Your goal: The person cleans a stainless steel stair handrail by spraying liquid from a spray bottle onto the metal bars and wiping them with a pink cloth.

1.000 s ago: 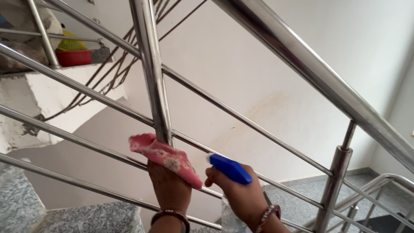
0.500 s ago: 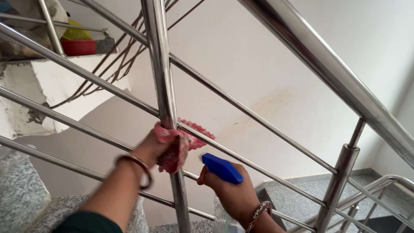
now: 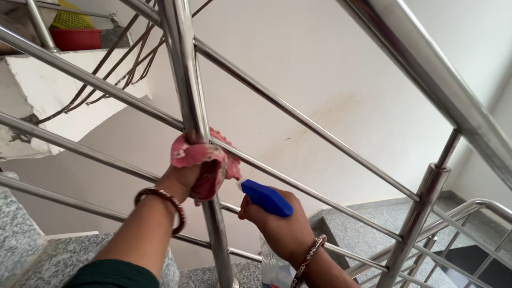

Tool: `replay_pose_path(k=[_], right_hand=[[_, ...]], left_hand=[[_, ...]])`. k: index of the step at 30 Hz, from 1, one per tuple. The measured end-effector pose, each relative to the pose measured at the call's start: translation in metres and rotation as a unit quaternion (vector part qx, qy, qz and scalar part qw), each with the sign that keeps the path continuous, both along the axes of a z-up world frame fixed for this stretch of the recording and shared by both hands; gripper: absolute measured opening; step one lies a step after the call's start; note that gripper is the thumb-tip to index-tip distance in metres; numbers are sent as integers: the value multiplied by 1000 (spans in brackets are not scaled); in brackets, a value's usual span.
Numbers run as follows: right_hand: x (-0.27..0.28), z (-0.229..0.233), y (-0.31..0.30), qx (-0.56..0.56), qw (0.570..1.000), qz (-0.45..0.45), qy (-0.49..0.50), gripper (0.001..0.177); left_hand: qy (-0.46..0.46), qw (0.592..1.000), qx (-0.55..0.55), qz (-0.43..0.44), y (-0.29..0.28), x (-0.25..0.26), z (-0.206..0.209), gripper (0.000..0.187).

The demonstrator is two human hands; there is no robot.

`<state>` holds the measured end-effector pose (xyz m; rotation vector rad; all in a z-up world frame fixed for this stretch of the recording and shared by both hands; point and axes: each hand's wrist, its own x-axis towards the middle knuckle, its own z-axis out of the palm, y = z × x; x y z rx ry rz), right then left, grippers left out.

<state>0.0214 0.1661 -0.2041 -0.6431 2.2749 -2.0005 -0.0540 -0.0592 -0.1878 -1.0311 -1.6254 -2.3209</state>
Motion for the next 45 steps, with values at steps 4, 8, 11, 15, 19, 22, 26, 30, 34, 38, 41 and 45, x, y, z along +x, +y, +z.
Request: replay_pose_path(k=[4,8,11,15,19,22,26,30,34,38,41,45], right_hand=[[4,2,-1,17,1000,-7,5,16],[10,2,4,57,998,-9,35,18],[12,5,8,83,995,-17,54,19],[12,8,8,125,990,-46,54,23],[13,4,6,185,975,-56,114,32],[12,-2,1,187,972,-37,135,31],[11,-11,-1,186,975,-34,118,30],[13,-15,-5,200,971,-36,123,29],[16,-16,-3,209,969,-27,125,29],[16,-16,2,187,977,-11,99,29],[15,-18,2,163,974,12,155,26],[12,-27,1,153,986,13,62,27]], left_hand=[[66,980,35,183,11,-9,-7,27],[-13,982,63,179,19,5,-3,29],[-43,962,42,267,34,19,-1,41],[88,752,-202,621,47,32,-5,47],[107,738,-177,642,53,37,-13,58],[133,704,-197,670,58,34,-20,59],[175,682,-218,676,59,34,-32,62],[150,693,-215,671,54,29,-56,88],[308,548,-333,703,46,34,-103,102],[216,511,-417,720,60,31,-124,89],[189,532,-354,745,74,44,-126,80],[71,581,-177,791,105,60,-137,67]])
